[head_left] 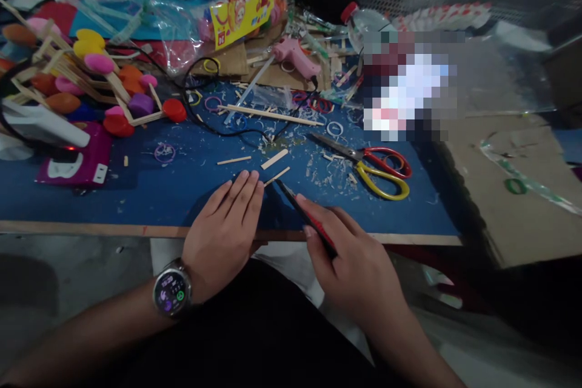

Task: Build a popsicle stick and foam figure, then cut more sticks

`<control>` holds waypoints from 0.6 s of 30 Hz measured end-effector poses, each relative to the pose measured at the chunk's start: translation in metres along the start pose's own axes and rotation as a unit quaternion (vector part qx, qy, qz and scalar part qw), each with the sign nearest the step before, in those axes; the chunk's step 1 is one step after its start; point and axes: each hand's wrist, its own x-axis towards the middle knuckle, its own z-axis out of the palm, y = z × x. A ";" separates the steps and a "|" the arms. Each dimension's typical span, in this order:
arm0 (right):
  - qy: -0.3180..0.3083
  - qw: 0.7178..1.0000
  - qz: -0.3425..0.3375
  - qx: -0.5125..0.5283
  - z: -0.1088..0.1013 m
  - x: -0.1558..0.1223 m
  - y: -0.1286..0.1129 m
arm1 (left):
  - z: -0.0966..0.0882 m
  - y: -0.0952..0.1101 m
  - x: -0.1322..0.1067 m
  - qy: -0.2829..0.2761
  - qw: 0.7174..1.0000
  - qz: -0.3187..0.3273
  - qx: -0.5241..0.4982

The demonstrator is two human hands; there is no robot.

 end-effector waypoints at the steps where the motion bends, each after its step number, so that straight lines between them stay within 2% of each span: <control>1: -0.001 1.000 0.001 0.003 0.000 0.000 0.000 | 0.000 0.000 0.001 -0.002 1.000 -0.002 0.002; 10: -0.006 1.000 0.003 0.011 0.000 0.002 -0.002 | 0.001 0.001 0.002 -0.016 0.999 -0.027 -0.028; 18: -0.005 1.000 -0.003 0.009 0.001 0.002 -0.006 | -0.002 0.000 0.004 -0.014 1.000 -0.014 -0.001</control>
